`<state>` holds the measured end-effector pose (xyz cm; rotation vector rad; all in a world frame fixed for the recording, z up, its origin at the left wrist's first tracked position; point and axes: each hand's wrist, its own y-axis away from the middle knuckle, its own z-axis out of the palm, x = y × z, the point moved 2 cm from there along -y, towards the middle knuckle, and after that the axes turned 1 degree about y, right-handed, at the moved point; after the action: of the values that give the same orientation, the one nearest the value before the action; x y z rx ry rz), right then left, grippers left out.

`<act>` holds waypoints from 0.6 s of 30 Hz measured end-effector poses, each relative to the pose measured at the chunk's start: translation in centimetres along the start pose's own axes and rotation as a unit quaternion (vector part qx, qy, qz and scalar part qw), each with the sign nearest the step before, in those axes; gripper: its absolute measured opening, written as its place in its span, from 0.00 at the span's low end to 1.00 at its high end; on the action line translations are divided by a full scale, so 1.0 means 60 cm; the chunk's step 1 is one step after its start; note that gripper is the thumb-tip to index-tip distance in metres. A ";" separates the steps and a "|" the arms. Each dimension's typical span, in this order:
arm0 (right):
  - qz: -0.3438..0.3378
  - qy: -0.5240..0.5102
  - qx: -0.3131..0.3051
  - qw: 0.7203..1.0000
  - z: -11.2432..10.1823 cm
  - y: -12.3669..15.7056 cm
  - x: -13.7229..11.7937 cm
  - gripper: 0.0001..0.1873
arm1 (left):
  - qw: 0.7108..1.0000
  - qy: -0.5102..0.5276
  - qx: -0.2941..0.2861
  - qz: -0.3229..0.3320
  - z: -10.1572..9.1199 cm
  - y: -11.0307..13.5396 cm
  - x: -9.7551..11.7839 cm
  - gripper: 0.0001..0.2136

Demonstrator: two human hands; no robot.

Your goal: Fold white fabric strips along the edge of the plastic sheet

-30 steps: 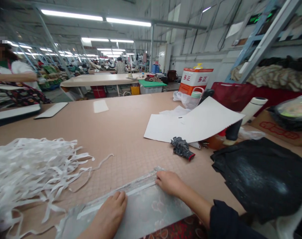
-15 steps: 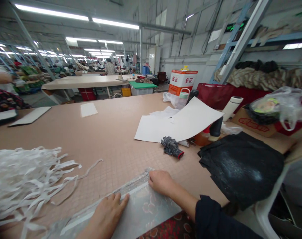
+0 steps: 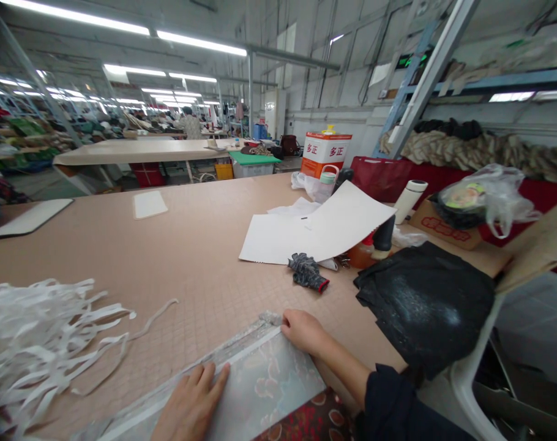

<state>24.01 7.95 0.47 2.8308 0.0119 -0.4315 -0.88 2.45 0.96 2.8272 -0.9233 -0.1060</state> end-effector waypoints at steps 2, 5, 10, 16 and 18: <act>0.001 0.017 0.001 1.000 -0.001 -0.001 -0.002 0.07 | 1.000 -0.002 -0.003 0.004 0.000 0.000 0.000 0.25; -0.002 0.047 0.002 0.999 -0.011 -0.001 -0.006 0.07 | 1.000 0.002 -0.008 0.006 0.001 0.001 -0.002 0.24; -0.027 0.107 0.038 0.993 -0.019 0.016 -0.057 0.09 | 1.000 0.027 -0.013 -0.006 -0.005 -0.001 0.001 0.24; -0.331 0.130 0.079 0.931 0.043 0.075 -0.141 0.09 | 0.999 0.041 -0.021 -0.020 0.000 0.026 -0.010 0.23; -0.320 0.114 0.082 0.937 0.052 0.081 -0.120 0.11 | 0.998 0.041 -0.038 -0.041 0.017 0.063 -0.040 0.25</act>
<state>16.44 2.66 1.03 2.9639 1.0065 -0.2298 -5.10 0.71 0.65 2.7760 -0.7710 -0.0330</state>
